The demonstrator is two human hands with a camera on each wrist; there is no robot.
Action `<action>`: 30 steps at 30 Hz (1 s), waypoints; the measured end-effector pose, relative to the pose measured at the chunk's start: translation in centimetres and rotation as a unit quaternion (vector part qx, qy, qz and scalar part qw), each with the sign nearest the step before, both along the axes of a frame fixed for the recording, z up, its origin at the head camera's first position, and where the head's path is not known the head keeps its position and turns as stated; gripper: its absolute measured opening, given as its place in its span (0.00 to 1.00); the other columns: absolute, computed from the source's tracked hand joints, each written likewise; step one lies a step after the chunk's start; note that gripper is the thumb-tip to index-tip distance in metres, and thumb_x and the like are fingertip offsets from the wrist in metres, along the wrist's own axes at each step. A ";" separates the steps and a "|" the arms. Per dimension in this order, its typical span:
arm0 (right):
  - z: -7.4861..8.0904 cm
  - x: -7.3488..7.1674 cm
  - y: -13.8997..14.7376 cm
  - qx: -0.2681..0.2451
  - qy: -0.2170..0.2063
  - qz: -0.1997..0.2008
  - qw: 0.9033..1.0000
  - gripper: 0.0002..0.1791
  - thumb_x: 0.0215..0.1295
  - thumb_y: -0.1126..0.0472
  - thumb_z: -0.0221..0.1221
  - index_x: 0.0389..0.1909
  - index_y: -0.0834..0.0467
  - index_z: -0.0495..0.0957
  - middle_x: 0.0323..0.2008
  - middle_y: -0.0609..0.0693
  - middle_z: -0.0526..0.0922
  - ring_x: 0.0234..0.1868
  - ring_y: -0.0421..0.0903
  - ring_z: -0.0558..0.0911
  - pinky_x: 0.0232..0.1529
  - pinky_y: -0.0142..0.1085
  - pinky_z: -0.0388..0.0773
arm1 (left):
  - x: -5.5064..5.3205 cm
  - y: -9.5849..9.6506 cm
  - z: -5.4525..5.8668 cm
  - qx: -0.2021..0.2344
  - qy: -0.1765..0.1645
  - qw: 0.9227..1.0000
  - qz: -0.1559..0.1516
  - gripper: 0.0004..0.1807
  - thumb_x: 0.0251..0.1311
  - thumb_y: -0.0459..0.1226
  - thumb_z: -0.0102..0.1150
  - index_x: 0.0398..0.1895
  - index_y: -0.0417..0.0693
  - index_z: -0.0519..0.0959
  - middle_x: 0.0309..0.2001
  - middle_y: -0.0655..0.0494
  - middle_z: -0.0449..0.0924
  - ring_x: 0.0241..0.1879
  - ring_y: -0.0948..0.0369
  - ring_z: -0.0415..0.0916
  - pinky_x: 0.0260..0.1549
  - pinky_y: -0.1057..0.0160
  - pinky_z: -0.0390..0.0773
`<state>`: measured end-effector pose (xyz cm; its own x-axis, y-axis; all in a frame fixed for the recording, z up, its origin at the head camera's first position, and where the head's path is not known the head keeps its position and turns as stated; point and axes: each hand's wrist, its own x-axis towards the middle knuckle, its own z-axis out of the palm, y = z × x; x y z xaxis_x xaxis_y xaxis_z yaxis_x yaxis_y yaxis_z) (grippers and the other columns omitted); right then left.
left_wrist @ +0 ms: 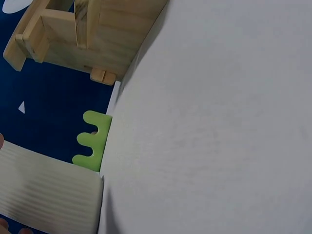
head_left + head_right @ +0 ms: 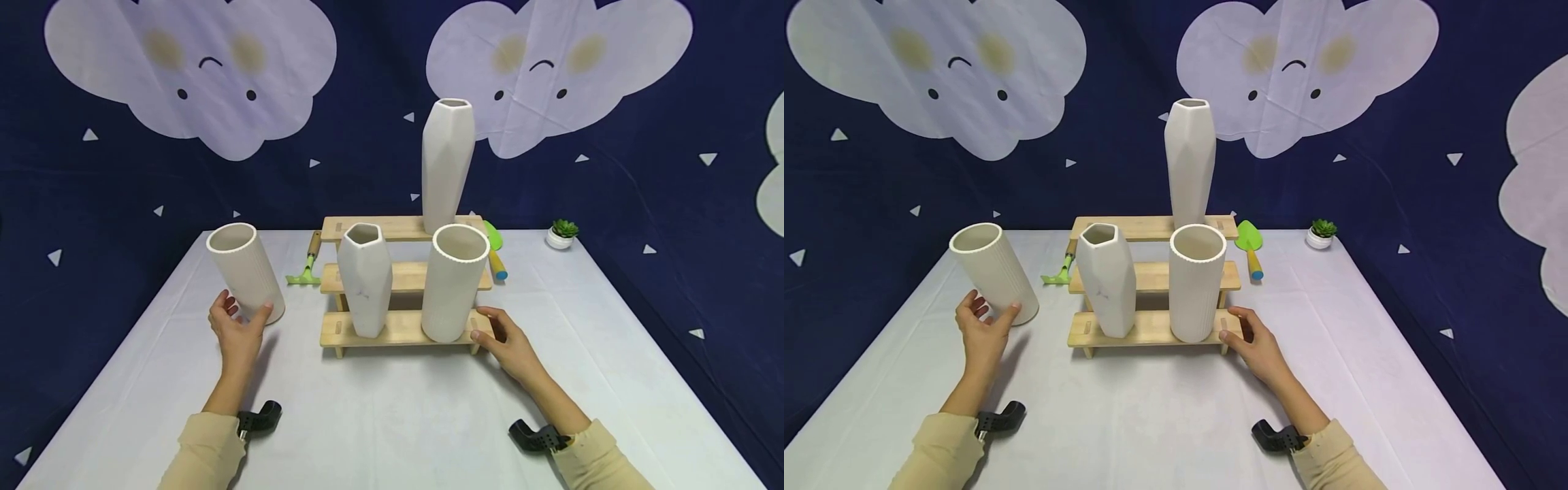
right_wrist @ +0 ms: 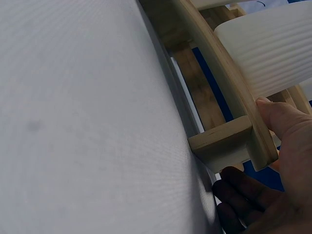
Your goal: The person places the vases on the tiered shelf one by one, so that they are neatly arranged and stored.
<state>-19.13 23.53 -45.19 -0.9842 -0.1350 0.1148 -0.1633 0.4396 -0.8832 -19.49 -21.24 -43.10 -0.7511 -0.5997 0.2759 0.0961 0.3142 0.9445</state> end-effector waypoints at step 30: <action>0.3 0.3 -0.2 -0.023 -0.006 0.002 1.000 0.29 0.63 0.58 0.60 0.64 0.57 0.64 0.54 0.64 0.76 0.41 0.33 0.76 0.41 0.27 0.74 | -2.1 -0.9 0.5 -0.006 -0.046 0.998 -0.051 0.50 0.49 0.40 0.68 0.70 0.43 0.47 0.67 0.39 0.51 0.68 0.46 0.50 0.67 0.44 0.51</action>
